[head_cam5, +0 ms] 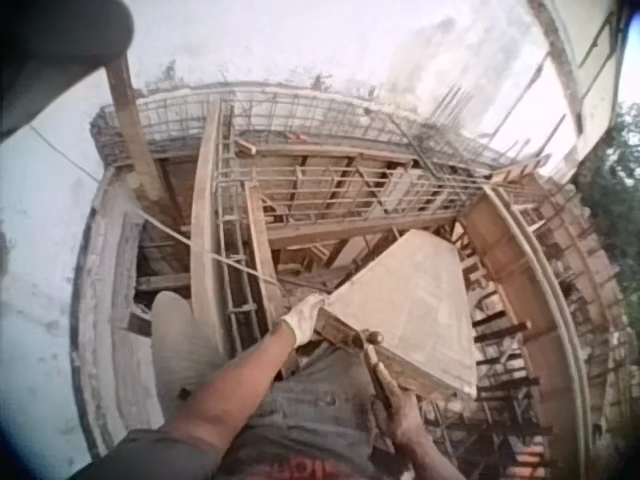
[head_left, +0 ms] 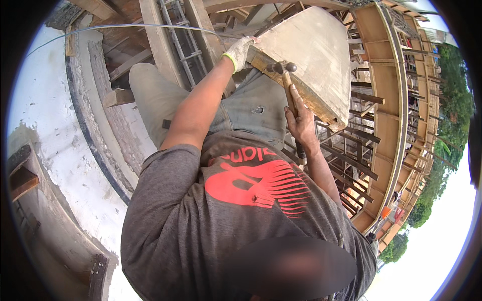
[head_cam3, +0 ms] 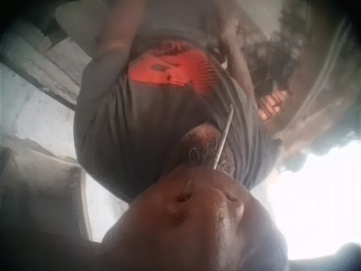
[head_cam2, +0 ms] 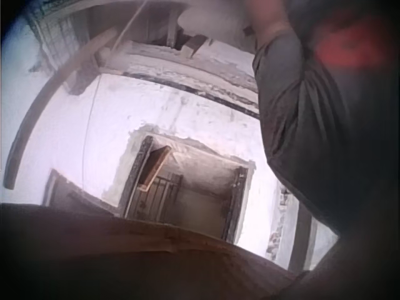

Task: The person secures a wooden formwork panel onto a concrete rebar structure by hammering nails into the wooden frame while wearing work gloves.

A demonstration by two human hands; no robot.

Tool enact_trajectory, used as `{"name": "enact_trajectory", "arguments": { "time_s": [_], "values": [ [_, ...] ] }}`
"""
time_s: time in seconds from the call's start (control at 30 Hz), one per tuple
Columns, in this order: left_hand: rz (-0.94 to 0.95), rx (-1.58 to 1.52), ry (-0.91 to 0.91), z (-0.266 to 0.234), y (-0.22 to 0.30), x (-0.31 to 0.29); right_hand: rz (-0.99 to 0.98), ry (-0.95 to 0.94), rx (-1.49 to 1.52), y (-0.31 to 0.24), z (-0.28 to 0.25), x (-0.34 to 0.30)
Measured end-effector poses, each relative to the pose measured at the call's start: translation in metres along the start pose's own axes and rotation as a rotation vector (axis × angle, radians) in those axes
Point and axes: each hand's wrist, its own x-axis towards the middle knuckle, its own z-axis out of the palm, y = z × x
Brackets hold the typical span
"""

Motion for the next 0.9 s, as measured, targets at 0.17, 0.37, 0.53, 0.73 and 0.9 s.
{"name": "enact_trajectory", "arguments": {
  "time_s": [0.17, 0.37, 0.53, 0.73, 0.9],
  "values": [
    [0.122, -0.029, 0.091, -0.034, -0.020, 0.007, -0.381, 0.586, 0.277, -0.039, -0.043, 0.005],
    [-0.234, -0.437, 0.132, 0.020, 0.031, -0.009, -0.408, 0.397, -0.158, -0.009, -0.017, -0.001],
    [-0.169, -0.380, 0.140, 0.008, 0.017, -0.012, -0.031, -0.096, -0.361, -0.040, -0.051, 0.013],
    [-0.155, -0.901, 0.146, 0.024, 0.030, -0.033, -0.459, 0.415, 0.017, -0.059, -0.078, 0.007],
    [-0.109, -0.982, 0.257, 0.024, 0.021, -0.012, -0.311, 0.367, -0.032, -0.027, -0.016, -0.022]
  ]
}}
